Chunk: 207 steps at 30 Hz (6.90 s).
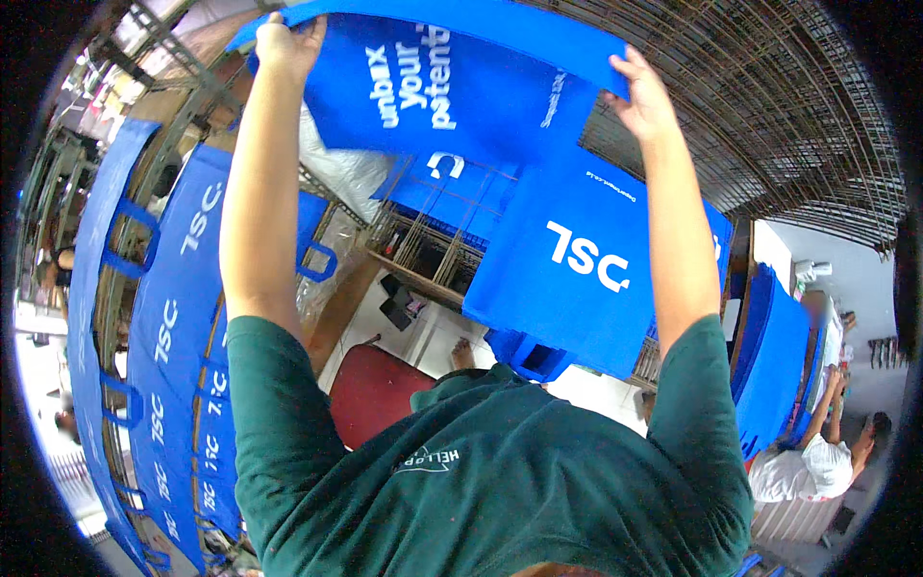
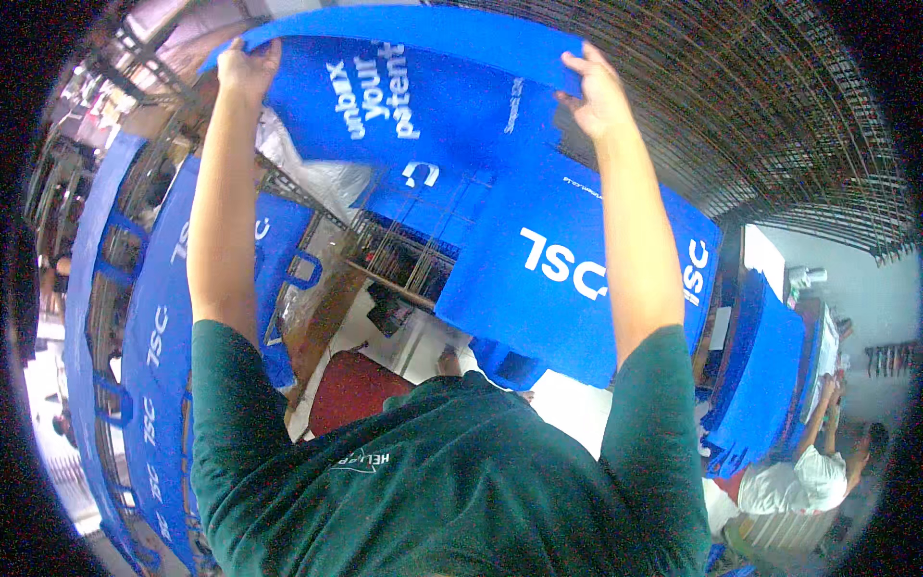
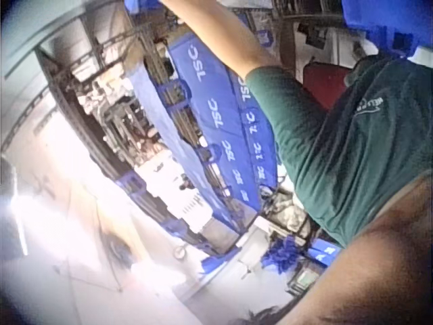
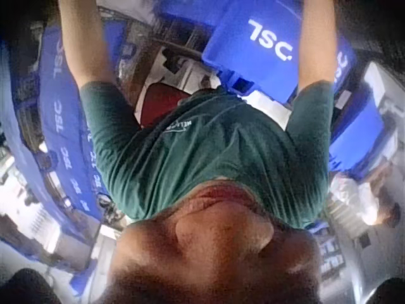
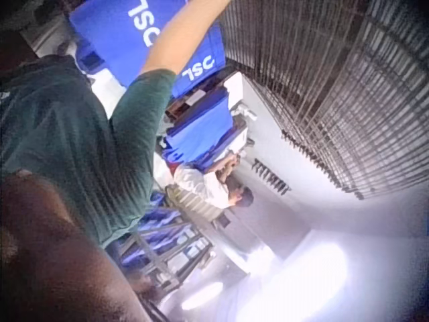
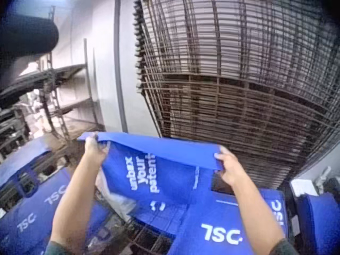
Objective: The person repeatedly picks up blue tote bags from a pile on a table and places them into a metal wire rack. The person handles the bags one at a time, folding them slightly to fit them into the rack. Another person is visible in the background also handling similar bags.
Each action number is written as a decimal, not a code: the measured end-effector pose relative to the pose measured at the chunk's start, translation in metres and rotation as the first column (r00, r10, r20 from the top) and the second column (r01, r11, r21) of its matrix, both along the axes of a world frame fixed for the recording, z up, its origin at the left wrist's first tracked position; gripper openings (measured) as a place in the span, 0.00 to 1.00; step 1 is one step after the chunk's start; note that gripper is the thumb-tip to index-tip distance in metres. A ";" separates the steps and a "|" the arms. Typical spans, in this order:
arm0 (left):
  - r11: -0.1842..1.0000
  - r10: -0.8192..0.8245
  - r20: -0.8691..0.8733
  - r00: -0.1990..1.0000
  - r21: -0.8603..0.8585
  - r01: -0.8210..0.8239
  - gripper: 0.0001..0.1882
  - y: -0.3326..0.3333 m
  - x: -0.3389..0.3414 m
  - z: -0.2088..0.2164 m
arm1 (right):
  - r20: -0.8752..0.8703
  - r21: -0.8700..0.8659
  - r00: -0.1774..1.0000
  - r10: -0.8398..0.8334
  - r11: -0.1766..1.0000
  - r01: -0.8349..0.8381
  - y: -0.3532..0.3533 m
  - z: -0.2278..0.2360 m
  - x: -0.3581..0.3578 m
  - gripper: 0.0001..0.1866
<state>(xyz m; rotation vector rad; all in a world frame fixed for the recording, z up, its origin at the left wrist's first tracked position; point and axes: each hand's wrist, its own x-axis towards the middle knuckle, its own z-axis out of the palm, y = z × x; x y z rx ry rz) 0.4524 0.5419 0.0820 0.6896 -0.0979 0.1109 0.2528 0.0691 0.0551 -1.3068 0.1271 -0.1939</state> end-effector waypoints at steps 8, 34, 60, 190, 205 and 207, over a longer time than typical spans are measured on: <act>0.986 -0.039 0.071 0.997 0.167 0.027 0.26 -0.062 -0.144 -0.068 | 0.183 -0.196 0.904 -0.386 0.887 0.418 0.048 -0.094 -0.117 0.31; 0.737 0.317 -0.650 0.690 0.627 0.252 0.16 -0.043 -0.077 -0.393 | -0.341 -0.681 0.630 -0.698 0.645 0.346 0.108 -0.356 -0.127 0.08; 0.372 0.373 0.127 0.919 0.887 -0.274 0.31 -0.066 -0.216 -0.364 | -0.017 -0.567 0.318 -0.948 0.271 0.778 -0.121 -0.307 -0.391 0.05; -0.366 -0.293 -0.234 0.927 0.923 0.117 0.13 -0.605 -0.380 -0.358 | -0.466 -0.705 0.273 -0.842 0.540 0.460 -0.530 -0.429 -0.508 0.23; -0.316 -0.260 -0.126 0.957 0.948 0.039 0.14 -0.603 -0.379 -0.369 | -0.155 -0.981 0.620 -0.769 0.191 -0.008 -0.480 -0.349 -0.508 0.26; -0.329 -0.278 -0.094 0.956 0.944 -0.003 0.13 -0.603 -0.380 -0.371 | 0.074 -0.924 0.633 -0.770 0.186 0.334 -0.469 -0.328 -0.520 0.23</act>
